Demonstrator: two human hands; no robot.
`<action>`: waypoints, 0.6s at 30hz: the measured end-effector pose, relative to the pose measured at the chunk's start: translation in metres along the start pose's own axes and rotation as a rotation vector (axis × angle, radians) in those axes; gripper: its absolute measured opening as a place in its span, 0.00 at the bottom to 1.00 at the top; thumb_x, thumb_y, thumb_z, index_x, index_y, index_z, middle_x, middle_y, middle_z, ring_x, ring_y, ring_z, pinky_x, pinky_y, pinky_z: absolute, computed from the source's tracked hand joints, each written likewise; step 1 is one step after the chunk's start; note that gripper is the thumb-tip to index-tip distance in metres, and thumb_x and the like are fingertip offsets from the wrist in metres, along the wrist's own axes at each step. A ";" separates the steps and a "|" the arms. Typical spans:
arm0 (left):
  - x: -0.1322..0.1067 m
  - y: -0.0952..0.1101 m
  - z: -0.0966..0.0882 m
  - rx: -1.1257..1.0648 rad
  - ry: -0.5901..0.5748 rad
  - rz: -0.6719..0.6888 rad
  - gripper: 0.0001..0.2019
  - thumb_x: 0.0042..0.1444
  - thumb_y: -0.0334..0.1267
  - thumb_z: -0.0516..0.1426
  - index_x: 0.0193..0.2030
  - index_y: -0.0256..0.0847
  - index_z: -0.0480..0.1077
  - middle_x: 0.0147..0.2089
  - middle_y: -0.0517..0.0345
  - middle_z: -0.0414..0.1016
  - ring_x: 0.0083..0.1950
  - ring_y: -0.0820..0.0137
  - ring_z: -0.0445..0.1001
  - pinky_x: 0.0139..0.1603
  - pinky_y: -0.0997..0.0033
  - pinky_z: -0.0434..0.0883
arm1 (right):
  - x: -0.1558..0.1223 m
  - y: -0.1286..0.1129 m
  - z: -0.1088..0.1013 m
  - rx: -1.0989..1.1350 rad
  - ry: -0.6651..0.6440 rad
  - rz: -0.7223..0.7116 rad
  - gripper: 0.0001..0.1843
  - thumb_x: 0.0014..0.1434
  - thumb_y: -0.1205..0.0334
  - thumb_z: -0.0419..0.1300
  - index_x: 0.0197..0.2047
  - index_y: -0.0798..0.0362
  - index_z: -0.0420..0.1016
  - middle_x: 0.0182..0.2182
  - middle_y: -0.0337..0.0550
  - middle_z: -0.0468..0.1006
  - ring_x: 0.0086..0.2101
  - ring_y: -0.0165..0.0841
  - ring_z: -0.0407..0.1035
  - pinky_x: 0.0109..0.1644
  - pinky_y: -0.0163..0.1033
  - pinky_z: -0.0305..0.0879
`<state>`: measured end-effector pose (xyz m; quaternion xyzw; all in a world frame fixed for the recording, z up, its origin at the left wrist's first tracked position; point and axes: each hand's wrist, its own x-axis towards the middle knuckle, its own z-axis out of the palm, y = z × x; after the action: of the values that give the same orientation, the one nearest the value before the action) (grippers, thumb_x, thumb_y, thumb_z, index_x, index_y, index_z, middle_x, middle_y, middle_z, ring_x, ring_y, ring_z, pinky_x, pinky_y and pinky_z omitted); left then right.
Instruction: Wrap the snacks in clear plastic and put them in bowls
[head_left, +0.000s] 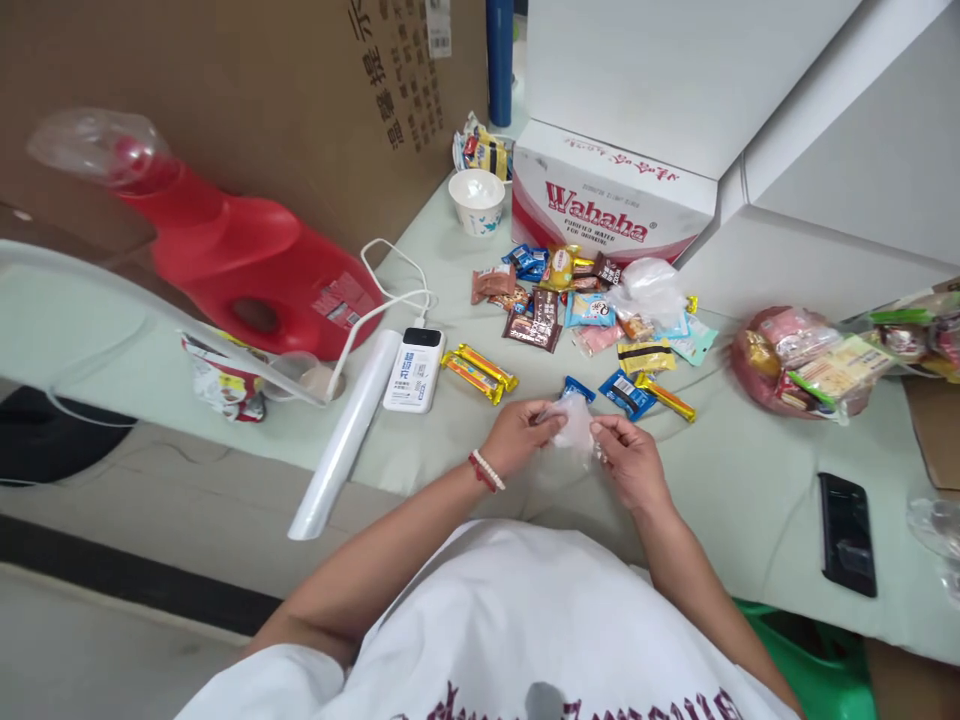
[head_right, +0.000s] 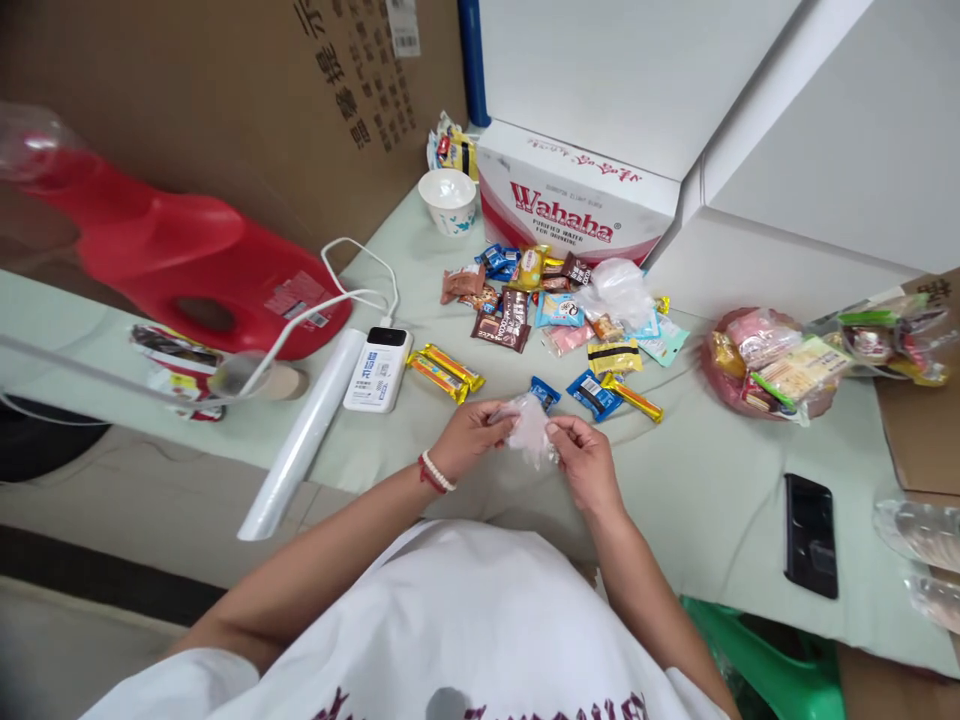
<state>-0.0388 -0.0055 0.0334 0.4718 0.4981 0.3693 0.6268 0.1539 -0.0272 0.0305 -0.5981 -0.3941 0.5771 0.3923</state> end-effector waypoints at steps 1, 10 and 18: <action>-0.007 -0.002 -0.009 0.051 0.023 0.005 0.24 0.55 0.60 0.61 0.31 0.38 0.70 0.24 0.65 0.63 0.26 0.75 0.60 0.28 0.74 0.59 | 0.005 -0.001 -0.005 -0.093 -0.023 -0.028 0.21 0.55 0.40 0.68 0.41 0.49 0.82 0.24 0.36 0.74 0.19 0.28 0.54 0.23 0.36 0.49; -0.084 -0.061 -0.086 0.796 0.343 0.222 0.20 0.70 0.44 0.49 0.25 0.43 0.59 0.22 0.63 0.63 0.24 0.72 0.63 0.30 0.70 0.57 | 0.151 -0.113 0.075 -1.045 -0.188 -0.779 0.15 0.69 0.59 0.53 0.50 0.52 0.79 0.47 0.53 0.81 0.48 0.47 0.74 0.51 0.48 0.67; -0.091 -0.075 -0.085 0.970 0.352 0.377 0.14 0.70 0.36 0.49 0.33 0.42 0.70 0.26 0.58 0.71 0.26 0.69 0.73 0.30 0.69 0.64 | 0.318 -0.168 0.242 -1.326 -0.172 -0.753 0.24 0.69 0.74 0.46 0.66 0.68 0.65 0.64 0.69 0.66 0.56 0.51 0.66 0.59 0.55 0.62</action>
<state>-0.1426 -0.0928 -0.0185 0.7189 0.6154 0.2766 0.1673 -0.0833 0.3340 0.0586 -0.4868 -0.8641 0.0916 0.0895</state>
